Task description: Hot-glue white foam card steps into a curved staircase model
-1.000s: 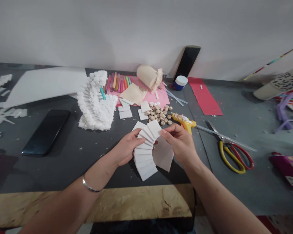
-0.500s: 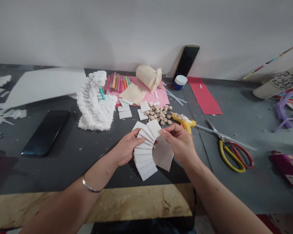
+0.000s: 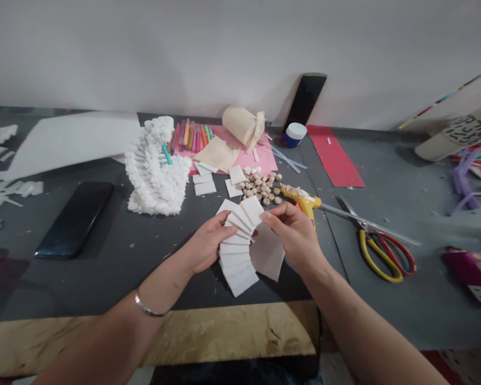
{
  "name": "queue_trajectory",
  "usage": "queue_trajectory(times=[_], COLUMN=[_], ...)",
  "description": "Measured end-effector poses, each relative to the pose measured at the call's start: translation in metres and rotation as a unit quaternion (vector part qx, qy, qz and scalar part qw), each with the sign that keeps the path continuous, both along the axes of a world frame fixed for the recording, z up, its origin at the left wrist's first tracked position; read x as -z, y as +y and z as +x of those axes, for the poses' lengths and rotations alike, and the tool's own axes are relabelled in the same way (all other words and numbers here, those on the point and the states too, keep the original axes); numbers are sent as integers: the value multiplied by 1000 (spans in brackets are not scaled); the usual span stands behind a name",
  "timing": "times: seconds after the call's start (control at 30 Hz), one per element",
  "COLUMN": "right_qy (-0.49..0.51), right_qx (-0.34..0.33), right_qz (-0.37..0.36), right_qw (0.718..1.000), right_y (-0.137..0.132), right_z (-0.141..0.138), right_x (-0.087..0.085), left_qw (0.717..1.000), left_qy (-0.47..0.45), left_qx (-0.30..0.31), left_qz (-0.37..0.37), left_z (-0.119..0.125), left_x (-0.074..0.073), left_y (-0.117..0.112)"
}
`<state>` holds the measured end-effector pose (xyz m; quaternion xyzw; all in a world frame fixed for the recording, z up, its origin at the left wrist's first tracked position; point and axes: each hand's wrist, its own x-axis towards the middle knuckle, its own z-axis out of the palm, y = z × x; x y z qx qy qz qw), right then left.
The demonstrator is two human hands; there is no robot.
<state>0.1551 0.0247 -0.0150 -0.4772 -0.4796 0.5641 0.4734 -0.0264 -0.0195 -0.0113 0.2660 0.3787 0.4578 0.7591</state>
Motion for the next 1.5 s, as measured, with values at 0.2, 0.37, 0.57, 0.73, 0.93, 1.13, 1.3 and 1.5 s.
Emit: queue_trajectory(times=[0.2, 0.37, 0.57, 0.73, 0.93, 1.13, 1.3, 1.5], right_qy=[-9, -18, -15, -11, -9, -11, -8, -9], right_qx=[3, -3, -7, -10, -14, -14, -13, -18], right_qz=[-6, -2, -1, -6, -6, -5, -5, 0], right_qw=[1000, 1000, 1000, 1000, 1000, 1000, 1000, 1000], right_y=[0, 0, 1, 1, 1, 0, -1, -2], right_z=[-1, 1, 1, 1, 2, 2, 1, 1], right_x=[0, 1, 2, 3, 4, 4, 2, 2], left_qw=[1000, 1000, 1000, 1000, 1000, 1000, 1000, 1000], left_qy=[-2, 4, -2, 1, 3, 5, 1, -3], left_qx=[0, 0, -7, -11, -13, -13, -16, -13], left_qz=[3, 1, -7, -13, -14, -12, -16, -12], left_z=[0, -1, 0, 0, 0, 1, 1, 1], left_x=[1, 1, -1, -3, -4, -5, -5, -4], left_y=[0, 0, 0, 1, 0, 0, 0, 0])
